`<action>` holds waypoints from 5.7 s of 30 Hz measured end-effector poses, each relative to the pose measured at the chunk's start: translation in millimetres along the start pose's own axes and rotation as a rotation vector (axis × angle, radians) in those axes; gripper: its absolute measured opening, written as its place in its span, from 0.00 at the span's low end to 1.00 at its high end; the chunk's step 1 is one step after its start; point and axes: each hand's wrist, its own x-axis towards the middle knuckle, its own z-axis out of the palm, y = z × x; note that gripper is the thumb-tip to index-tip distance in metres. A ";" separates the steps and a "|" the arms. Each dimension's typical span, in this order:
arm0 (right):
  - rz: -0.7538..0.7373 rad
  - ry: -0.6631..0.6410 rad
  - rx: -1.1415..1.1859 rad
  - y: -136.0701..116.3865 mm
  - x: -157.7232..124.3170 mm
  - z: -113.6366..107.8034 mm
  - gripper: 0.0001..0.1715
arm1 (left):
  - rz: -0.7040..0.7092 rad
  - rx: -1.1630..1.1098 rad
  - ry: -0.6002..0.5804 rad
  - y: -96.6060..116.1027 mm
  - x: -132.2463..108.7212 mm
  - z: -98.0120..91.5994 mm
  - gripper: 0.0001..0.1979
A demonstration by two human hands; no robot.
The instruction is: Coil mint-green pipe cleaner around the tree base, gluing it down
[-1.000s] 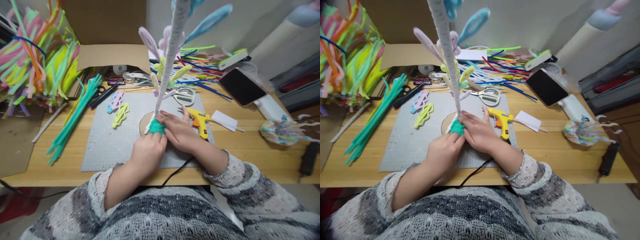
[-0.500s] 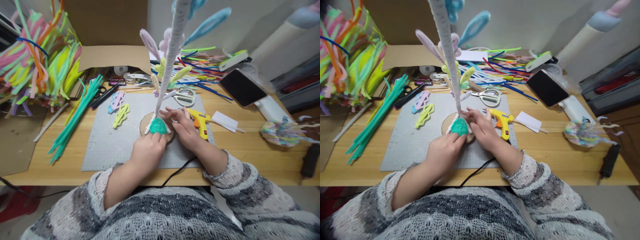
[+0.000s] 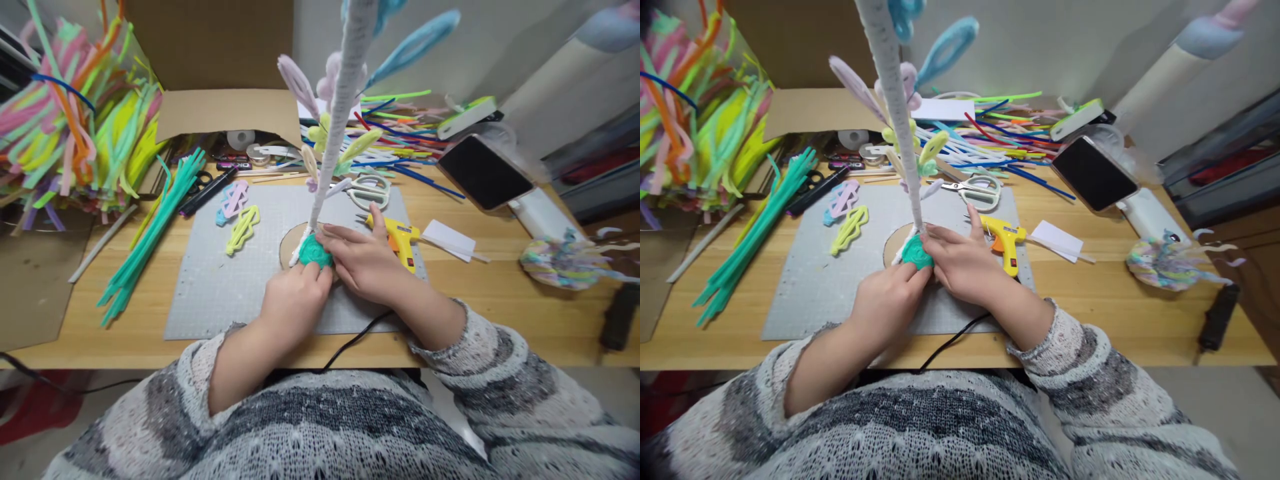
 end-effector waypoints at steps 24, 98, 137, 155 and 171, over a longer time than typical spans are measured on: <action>0.222 -0.070 -0.064 -1.3 4.0 12.6 0.26 | 0.007 0.008 0.066 -1.6 -1.4 4.2 0.06; 0.308 0.011 0.088 -3.2 -2.2 9.6 0.24 | 0.460 -0.096 -0.396 -89.6 21.5 -27.0 0.16; -0.171 -0.093 0.036 -6.1 -11.6 1.7 0.17 | -1.433 -1.954 0.362 -29.6 -54.1 -29.2 0.12; -0.169 -0.084 0.048 -9.8 -12.5 3.0 0.18 | -0.542 -0.688 -0.388 -71.3 29.4 -16.3 0.11; -0.157 -0.070 0.081 -10.4 -12.1 3.0 0.17 | -0.462 -0.769 -0.400 -71.9 18.5 -14.1 0.01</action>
